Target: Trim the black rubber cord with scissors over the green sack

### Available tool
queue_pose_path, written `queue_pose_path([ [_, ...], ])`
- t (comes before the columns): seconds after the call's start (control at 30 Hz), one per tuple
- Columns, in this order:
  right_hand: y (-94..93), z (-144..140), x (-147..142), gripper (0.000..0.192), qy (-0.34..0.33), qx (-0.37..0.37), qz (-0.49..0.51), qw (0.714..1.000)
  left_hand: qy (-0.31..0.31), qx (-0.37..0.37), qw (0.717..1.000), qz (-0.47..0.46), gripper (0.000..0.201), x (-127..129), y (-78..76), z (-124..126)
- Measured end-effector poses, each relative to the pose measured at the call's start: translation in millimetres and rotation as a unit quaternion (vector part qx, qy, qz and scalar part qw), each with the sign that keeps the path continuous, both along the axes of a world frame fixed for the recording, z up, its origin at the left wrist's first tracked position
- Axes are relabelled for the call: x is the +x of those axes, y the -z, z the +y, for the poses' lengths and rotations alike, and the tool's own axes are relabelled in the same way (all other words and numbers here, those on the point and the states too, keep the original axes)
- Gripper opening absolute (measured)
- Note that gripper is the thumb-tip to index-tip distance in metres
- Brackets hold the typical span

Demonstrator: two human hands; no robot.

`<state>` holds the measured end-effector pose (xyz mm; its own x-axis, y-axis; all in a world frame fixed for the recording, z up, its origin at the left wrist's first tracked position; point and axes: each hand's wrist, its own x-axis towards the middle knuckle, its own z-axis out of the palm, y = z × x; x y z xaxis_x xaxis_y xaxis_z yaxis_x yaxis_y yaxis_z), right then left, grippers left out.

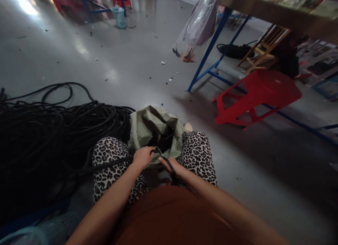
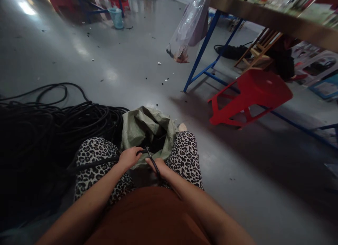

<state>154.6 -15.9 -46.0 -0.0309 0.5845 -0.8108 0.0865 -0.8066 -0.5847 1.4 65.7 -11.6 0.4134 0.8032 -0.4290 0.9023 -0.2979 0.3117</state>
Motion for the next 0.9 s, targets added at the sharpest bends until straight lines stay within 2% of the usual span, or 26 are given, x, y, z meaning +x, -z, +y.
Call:
queue_pose_path([
  [0.13, 2.9, 0, -1, 0.047, -0.036, 0.007, -0.056, 0.998, -0.003, -0.007, 1.0, 0.004, 0.034, -1, -0.6, 1],
  [0.37, -1.5, 3, 1, 0.049, -0.009, -0.002, -0.055, 0.998, -0.019, 0.0, 1.0, -0.015, 0.035, -2, 3.4, 1],
  [0.47, -2.2, 3, 1, 0.05, 0.013, -0.002, -0.031, 0.999, -0.036, 0.009, 0.999, -0.026, 0.034, -1, 4.6, 1],
  [0.63, -6.8, 5, -1, 0.044, 0.038, -0.048, 0.045, 0.997, -0.06, 0.019, 0.997, -0.04, 0.031, 1, 3.3, 2],
  [0.9, -5.6, 2, -3, 0.044, 0.019, -0.017, 0.086, 0.996, -0.063, 0.007, 0.997, -0.039, 0.031, 3, -2.1, 2],
])
